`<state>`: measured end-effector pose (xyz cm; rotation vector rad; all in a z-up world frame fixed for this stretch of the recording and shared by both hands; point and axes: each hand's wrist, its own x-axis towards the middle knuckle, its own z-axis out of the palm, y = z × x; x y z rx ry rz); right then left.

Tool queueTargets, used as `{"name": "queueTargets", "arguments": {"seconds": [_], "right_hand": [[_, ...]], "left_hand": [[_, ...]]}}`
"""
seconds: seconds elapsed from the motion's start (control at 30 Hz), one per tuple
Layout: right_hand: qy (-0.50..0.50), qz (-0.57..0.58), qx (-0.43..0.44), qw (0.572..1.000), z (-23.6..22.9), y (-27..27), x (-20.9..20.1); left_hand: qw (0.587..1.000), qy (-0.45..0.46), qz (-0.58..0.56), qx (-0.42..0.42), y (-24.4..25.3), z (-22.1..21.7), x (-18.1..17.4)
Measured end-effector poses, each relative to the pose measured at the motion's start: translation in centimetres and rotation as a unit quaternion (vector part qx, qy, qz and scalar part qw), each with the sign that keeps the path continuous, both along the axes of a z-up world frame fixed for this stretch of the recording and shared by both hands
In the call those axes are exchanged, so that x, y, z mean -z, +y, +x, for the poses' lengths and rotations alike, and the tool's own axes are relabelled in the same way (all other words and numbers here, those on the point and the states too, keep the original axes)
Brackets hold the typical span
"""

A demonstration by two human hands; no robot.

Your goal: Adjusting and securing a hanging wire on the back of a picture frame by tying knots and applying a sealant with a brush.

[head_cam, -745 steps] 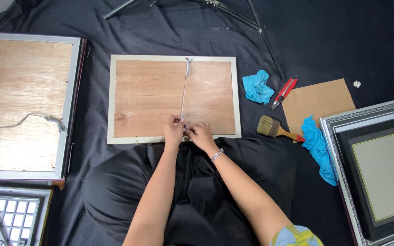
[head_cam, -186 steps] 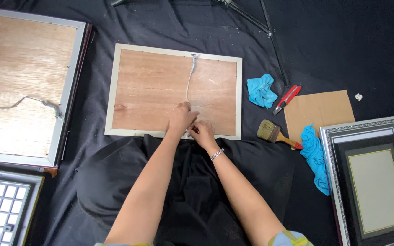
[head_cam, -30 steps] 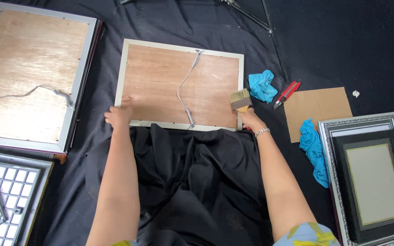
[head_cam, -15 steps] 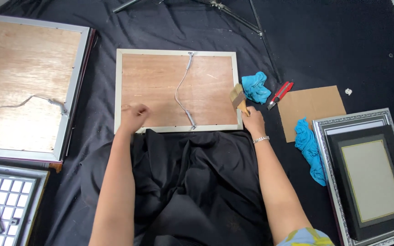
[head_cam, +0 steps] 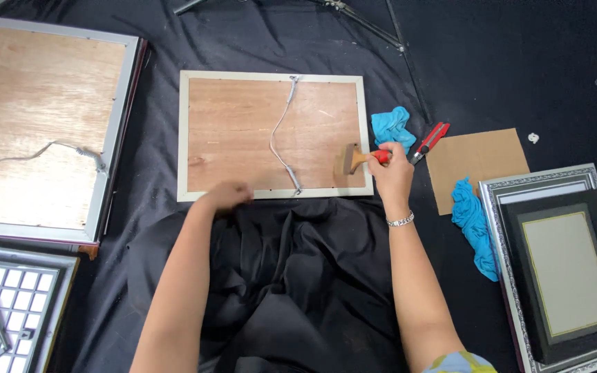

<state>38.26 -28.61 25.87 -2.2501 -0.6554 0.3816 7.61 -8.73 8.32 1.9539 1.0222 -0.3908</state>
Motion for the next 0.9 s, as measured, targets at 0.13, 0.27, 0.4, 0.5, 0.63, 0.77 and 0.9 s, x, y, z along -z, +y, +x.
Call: {"name": "queueTargets", "arguments": {"seconds": [0.13,0.27,0.4,0.5,0.63,0.77,0.9], "right_hand": [[-0.101,-0.029,-0.06,0.993,-2.6,1.8,0.0],[-0.169,-0.032,-0.213,0.962,-7.8,5.3,2.9],[-0.198,-0.081,-0.325,0.921,-14.6,10.1,7.3],[-0.267,-0.056,-0.373,0.887,-19.7,14.1,11.7],[-0.059,0.077,-0.388,0.917,-25.5,19.0,9.7],[0.325,0.068,-0.317,0.888,-25.6,21.8,9.7],[0.25,0.102,-0.33,0.905,-21.0,20.6,11.6]], "left_hand": [[0.972,-0.145,0.077,-0.165,4.0,-2.9,-2.4],[0.808,-0.297,-0.061,-0.505,6.3,-5.7,-2.3],[0.685,-0.353,-0.083,-0.632,7.2,-5.6,-3.6],[0.637,-0.365,-0.077,-0.674,7.5,-5.1,-3.5],[0.593,-0.361,-0.04,-0.718,8.7,-6.1,-2.0],[0.558,-0.347,0.108,-0.746,10.2,-7.3,-0.3],[0.575,-0.324,0.17,-0.732,10.6,-6.5,1.2]]}}
